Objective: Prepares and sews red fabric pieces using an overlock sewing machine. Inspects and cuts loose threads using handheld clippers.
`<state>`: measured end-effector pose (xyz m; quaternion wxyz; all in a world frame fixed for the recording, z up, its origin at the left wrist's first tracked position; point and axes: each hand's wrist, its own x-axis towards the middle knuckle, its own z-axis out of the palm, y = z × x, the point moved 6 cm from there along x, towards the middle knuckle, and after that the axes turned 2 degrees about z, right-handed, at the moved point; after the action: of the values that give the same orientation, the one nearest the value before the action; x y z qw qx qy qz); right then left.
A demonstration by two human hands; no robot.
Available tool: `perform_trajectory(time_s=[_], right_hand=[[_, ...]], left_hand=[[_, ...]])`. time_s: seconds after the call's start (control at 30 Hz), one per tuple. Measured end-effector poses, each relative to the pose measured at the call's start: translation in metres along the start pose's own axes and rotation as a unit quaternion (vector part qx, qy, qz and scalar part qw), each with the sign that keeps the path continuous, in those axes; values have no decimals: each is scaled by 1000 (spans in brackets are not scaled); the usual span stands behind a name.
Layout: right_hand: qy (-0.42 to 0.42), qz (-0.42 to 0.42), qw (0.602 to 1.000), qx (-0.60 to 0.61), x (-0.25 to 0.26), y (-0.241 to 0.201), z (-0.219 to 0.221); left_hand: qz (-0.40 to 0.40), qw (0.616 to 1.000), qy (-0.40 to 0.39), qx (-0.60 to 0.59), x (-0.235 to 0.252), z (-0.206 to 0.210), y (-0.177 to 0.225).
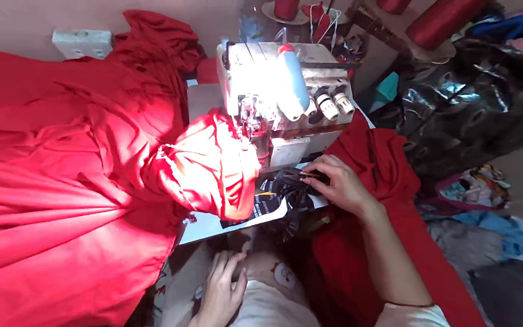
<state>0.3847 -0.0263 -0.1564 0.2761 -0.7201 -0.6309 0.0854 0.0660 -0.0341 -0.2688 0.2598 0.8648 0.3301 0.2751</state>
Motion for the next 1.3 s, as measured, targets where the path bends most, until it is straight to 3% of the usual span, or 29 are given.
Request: perform_trajectory(time_s=[0.07,0.1,0.17,0.3,0.43,0.57,0.63,0.73,0.8,0.93,1.03,1.17,1.3], right_hand=[[-10,14,1000,11,2,-2,-1],[-7,14,1000,19,2,-3,-2],[12,3,999,43,-2,-6,-7],[53,-26,982,179,-24,-11,-29],[-4,-44,922,386,-65,-24,-41],[-47,-52,898,434,-101,-34,-41],[-63,-41,892,446,-116,-34,-34],[-99,-31,881,462,-127,-35,-13],[-128,-35,879,457,-127,-40,5],[-193,-39,877,438,-122,-64,37],[-228,-68,867,438,-120,-76,51],[-243,-23,853,461,-125,-86,70],[-291,74,802,516,-139,-107,106]], left_hand=[[-152,976,-112,-105,-11,28,-25],[-186,963,-146,-128,-11,37,-32],[-186,953,-177,-158,-3,51,-36],[-181,951,-157,-194,22,63,-25],[-226,934,-250,-120,47,87,-16],[-276,927,-240,-83,51,97,-42],[-243,955,-166,-43,57,87,-57],[-214,956,-195,43,64,82,-74],[-185,959,-212,41,60,92,-93],[-138,976,-167,22,59,87,-102],[-201,950,-223,-91,49,64,-85],[-320,816,-274,-396,16,7,-26],[-193,794,-245,-522,17,-54,17]])
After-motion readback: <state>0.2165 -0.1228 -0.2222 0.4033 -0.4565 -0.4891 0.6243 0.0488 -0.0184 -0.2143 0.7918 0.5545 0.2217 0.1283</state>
